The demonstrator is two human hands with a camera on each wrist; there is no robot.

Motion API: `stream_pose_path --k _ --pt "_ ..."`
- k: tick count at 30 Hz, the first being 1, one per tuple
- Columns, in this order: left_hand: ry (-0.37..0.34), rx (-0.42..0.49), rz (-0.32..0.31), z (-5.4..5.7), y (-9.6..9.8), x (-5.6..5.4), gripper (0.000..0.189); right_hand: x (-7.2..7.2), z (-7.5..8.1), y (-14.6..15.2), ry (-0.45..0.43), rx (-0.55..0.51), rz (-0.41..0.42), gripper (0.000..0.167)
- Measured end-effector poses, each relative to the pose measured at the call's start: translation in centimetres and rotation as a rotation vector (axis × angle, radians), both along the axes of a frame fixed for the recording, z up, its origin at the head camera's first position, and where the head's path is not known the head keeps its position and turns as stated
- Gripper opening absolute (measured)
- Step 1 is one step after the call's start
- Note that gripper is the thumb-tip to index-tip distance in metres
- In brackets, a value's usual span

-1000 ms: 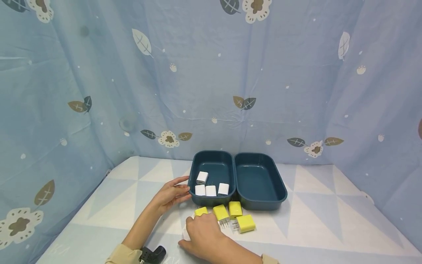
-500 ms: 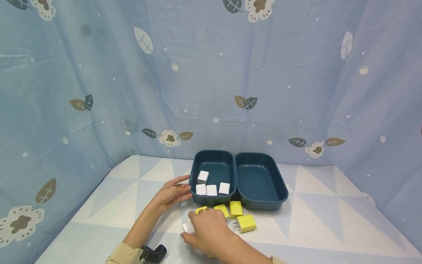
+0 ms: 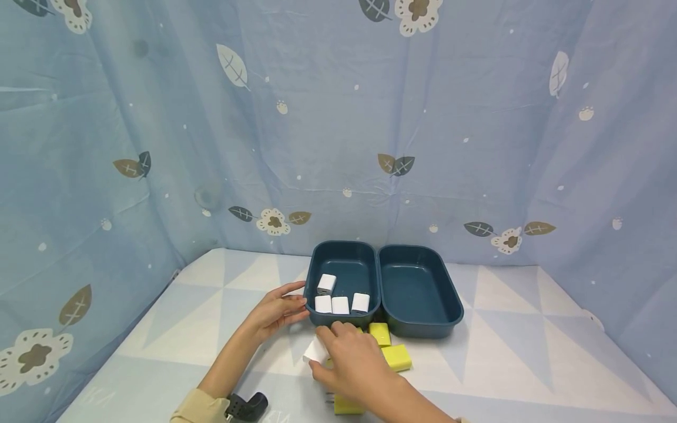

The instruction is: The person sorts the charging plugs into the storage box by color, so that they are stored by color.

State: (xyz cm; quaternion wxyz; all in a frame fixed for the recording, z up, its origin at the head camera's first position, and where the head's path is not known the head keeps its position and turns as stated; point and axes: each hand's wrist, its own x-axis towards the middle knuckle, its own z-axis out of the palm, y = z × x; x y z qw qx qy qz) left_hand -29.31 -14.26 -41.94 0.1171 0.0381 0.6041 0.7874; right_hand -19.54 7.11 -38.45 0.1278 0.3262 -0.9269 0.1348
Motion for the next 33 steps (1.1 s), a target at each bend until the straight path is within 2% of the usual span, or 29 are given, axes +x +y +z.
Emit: stream_pose_path --k 4,9,12,24,33 --pt "-0.004 -0.003 0.003 0.1 0.0 0.1 0.057 -0.2 0.0 0.9 -0.052 -0.076 0.013 0.042" --pt "-0.01 -0.017 0.011 0.2 0.1 0.1 0.056 -0.4 0.0 1.8 -0.233 -0.231 0.046 0.042" --pt "-0.013 -0.022 0.015 0.2 0.1 0.2 0.056 -0.4 -0.2 2.2 -0.301 -0.31 0.059 0.042" --pt "-0.032 -0.012 0.022 0.2 0.1 0.2 0.056 -0.3 -0.5 3.0 -0.337 -0.405 0.081 0.043" --pt "-0.029 -0.016 0.021 0.3 0.2 0.2 0.056 -0.3 -0.9 3.4 -0.325 -0.471 0.093 0.046"
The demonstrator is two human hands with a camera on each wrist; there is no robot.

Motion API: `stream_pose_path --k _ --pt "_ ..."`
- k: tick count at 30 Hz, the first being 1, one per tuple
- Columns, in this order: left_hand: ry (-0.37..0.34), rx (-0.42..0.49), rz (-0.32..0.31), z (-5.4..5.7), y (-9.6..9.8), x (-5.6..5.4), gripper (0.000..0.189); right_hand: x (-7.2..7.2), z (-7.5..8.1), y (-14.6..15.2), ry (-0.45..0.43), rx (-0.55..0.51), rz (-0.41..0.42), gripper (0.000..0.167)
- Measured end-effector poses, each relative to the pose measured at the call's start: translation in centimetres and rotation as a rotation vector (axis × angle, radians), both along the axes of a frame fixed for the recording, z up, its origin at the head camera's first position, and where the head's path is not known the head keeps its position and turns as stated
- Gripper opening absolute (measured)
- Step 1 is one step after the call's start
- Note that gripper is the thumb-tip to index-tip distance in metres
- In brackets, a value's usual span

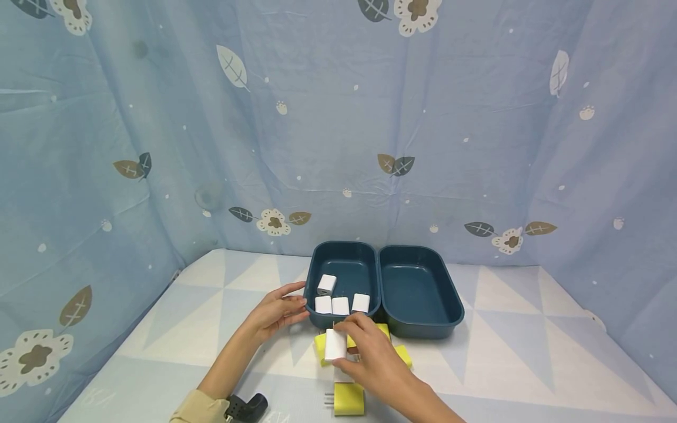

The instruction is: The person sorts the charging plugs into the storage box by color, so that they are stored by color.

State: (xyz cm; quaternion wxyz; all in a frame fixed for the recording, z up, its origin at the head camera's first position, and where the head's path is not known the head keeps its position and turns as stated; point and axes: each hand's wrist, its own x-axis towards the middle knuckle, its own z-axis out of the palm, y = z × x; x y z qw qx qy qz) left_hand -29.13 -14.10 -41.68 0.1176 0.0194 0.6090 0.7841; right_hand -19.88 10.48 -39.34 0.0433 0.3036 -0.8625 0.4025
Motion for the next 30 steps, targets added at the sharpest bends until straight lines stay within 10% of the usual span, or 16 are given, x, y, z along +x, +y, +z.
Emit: stream_pose_path --k 30 --pt "-0.003 0.005 -0.011 0.0 -0.1 0.0 0.057 -1.8 0.2 1.5 0.172 0.0 -0.057 0.047"
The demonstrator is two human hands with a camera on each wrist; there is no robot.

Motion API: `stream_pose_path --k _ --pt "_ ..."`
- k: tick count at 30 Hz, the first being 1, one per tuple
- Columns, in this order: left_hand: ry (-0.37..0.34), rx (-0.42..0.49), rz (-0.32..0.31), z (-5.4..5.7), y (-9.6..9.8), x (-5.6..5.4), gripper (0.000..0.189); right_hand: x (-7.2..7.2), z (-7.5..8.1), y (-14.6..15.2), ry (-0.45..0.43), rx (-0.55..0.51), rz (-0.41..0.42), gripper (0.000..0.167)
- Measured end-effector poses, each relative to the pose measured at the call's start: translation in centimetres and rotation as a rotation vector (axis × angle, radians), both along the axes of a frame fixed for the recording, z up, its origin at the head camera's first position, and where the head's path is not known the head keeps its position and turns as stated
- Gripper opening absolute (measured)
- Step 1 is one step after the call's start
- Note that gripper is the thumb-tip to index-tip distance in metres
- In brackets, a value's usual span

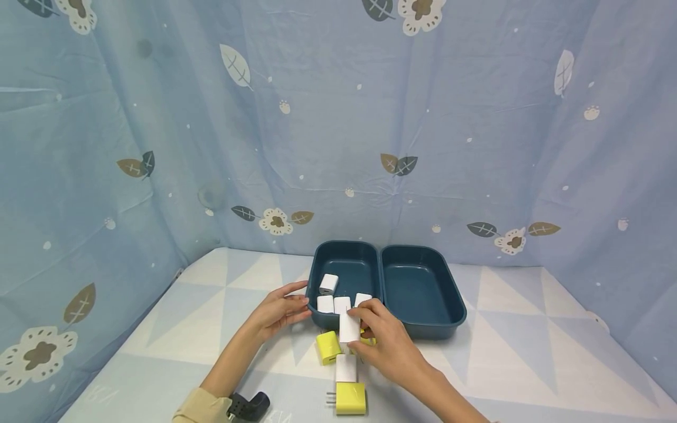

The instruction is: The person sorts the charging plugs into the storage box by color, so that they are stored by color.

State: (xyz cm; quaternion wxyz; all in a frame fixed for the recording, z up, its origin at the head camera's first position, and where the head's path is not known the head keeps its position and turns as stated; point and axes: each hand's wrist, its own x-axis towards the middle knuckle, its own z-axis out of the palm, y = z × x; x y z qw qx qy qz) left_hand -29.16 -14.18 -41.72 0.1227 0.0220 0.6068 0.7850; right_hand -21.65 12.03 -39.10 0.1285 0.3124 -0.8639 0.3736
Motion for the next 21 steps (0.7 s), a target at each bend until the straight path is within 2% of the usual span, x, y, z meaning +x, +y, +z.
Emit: stream_pose_path --k 10,21 --pt "0.001 0.004 0.006 -0.1 0.0 0.0 0.057 -2.1 0.5 0.6 0.041 0.023 -0.007 0.047" --pt "0.007 0.006 0.004 -0.1 0.0 0.0 0.058 -5.1 1.0 0.3 0.069 0.035 -0.024 0.042"
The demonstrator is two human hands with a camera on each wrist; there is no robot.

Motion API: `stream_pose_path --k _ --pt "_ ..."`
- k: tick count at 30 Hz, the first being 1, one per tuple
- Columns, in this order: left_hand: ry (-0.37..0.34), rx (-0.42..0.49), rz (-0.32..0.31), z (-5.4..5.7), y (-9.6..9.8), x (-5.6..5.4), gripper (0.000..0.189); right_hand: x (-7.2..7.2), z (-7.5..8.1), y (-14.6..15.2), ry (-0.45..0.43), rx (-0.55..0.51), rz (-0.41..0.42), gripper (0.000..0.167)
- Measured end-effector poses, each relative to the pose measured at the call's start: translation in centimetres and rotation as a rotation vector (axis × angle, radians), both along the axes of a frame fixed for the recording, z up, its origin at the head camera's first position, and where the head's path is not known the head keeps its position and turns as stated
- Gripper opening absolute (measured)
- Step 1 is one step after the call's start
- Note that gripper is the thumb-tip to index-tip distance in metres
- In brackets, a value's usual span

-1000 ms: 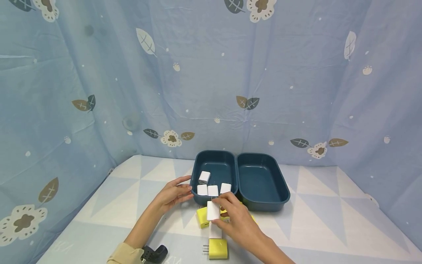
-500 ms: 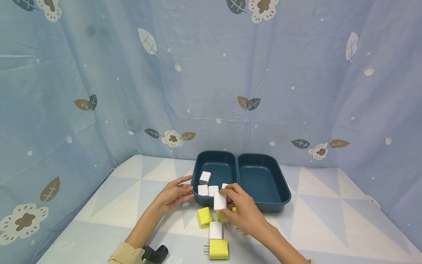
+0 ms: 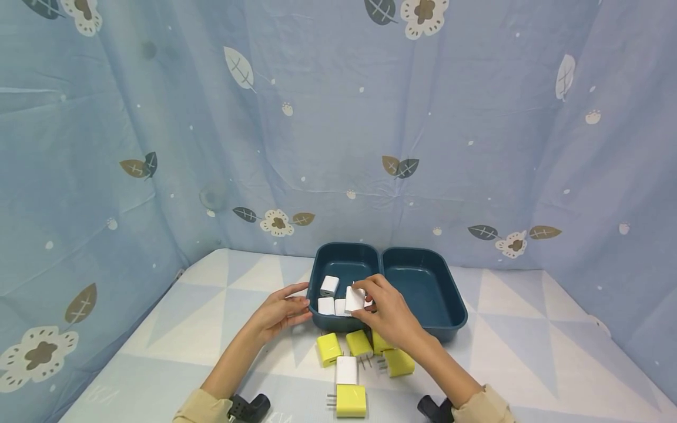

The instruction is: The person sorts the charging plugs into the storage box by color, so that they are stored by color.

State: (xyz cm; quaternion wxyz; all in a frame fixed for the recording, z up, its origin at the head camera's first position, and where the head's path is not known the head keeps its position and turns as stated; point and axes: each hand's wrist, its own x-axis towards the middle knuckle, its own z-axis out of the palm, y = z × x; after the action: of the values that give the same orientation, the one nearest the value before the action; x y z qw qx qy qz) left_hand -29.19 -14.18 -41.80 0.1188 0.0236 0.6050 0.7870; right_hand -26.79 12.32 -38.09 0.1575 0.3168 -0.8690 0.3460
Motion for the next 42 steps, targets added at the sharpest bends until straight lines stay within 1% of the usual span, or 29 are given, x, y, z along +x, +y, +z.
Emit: stream_pose_path --k 7,11,17,26,30,35,42 --pt "0.0 0.002 -0.001 0.0 0.0 0.0 0.057 -2.3 0.3 -0.3 0.02 0.007 0.023 0.032" --pt "-0.001 0.002 0.002 0.0 0.0 0.0 0.057 -3.4 0.6 -0.5 0.01 0.029 0.008 0.031" --pt "-0.008 -0.004 0.009 0.0 0.1 0.1 0.056 -4.9 0.3 -0.8 -0.027 0.071 -0.034 0.03" --pt "-0.007 -0.008 0.009 0.0 0.1 0.0 0.056 -6.9 -0.2 -1.3 -0.106 0.112 -0.061 0.028" --pt "-0.006 -0.005 0.008 0.0 0.0 0.1 0.056 -7.6 -0.2 -1.9 -0.149 0.134 -0.083 0.026" --pt "-0.009 -0.002 0.005 0.0 0.0 0.0 0.056 -8.1 -0.3 -2.6 -0.175 0.149 -0.1 0.025" --pt "-0.016 -0.003 0.012 0.0 0.0 -0.1 0.056 -9.0 -1.0 -3.3 -0.229 0.182 -0.127 0.024"
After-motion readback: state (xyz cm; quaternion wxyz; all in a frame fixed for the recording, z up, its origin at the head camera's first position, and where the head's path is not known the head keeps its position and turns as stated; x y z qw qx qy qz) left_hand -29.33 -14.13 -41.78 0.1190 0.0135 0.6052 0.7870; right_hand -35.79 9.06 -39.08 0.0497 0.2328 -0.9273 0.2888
